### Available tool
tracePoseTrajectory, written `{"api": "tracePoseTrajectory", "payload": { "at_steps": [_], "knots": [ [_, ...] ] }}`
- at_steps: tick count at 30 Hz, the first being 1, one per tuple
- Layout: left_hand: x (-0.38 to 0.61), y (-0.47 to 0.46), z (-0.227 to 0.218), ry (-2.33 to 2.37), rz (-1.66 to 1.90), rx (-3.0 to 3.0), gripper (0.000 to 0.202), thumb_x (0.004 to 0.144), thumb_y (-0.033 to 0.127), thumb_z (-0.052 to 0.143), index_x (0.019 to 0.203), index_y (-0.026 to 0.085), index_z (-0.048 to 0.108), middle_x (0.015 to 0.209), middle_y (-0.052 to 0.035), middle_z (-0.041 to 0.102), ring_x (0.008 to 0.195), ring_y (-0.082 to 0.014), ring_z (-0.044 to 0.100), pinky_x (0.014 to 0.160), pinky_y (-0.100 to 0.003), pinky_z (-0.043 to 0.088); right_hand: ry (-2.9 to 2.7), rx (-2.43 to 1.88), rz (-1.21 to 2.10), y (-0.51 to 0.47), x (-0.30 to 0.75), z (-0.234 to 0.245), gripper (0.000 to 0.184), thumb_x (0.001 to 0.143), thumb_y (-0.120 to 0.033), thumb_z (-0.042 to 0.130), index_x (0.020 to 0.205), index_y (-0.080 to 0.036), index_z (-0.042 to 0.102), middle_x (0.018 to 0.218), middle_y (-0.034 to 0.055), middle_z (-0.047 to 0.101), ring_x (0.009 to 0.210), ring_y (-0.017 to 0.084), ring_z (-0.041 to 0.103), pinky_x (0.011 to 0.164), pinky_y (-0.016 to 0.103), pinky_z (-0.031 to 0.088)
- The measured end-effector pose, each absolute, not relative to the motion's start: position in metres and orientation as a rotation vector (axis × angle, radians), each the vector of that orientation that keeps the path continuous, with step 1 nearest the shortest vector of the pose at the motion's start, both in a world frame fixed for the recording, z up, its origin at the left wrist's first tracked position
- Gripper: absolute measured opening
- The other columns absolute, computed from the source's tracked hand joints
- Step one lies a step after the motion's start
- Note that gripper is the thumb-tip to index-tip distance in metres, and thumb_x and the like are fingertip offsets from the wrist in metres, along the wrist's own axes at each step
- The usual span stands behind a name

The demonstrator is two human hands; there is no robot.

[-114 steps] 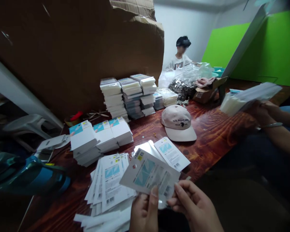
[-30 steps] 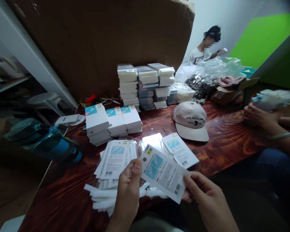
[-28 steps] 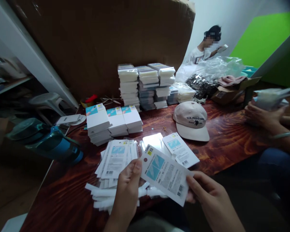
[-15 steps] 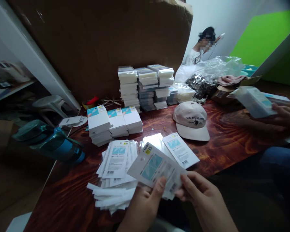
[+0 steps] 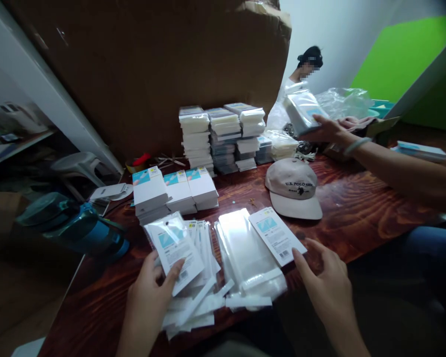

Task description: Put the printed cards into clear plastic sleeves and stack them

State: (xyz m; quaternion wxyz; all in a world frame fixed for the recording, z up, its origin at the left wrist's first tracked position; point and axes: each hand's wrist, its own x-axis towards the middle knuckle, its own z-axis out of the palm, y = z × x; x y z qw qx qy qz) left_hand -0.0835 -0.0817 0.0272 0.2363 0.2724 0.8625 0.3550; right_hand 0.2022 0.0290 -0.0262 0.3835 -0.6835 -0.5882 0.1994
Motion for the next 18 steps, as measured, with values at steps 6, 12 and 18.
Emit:
{"api": "tracePoseTrajectory", "payload": {
  "at_steps": [6,12,18],
  "knots": [
    [-0.12,-0.078,0.023,2.549,0.459,0.967,0.062,0.084,0.056,0.045,0.133,0.018,0.049,0.096,-0.0105,0.073,0.091,-0.0327,0.068,0.076,-0.038,0.05,-1.682,-1.706,0.499,0.054,0.209,-0.068,0.074,0.075,-0.061,0.054,0.12,-0.002,0.058,0.118,0.0251,0.06,0.114,0.04,0.051,0.098,0.054,0.039],
    [-0.101,-0.066,-0.003,2.936,0.489,1.614,0.064,0.086,0.056,0.039,0.121,0.007,0.063,0.11,-0.0203,0.067,0.101,-0.0383,0.06,0.091,-0.051,0.046,-1.641,-1.701,0.512,0.054,0.205,-0.08,0.073,0.076,-0.059,0.054,0.123,-0.002,0.056,0.119,0.0239,0.059,0.113,0.041,0.051,0.098,0.055,0.039],
    [-0.031,-0.025,-0.026,2.41,0.261,2.034,0.06,0.088,0.053,0.043,0.132,0.015,0.057,0.142,-0.0135,0.052,0.134,-0.0379,0.041,0.102,-0.051,0.042,-1.599,-1.684,0.556,0.052,0.203,-0.077,0.062,0.082,-0.055,0.054,0.124,-0.01,0.053,0.122,0.0195,0.057,0.115,0.037,0.052,0.099,0.052,0.041]
  ]
}}
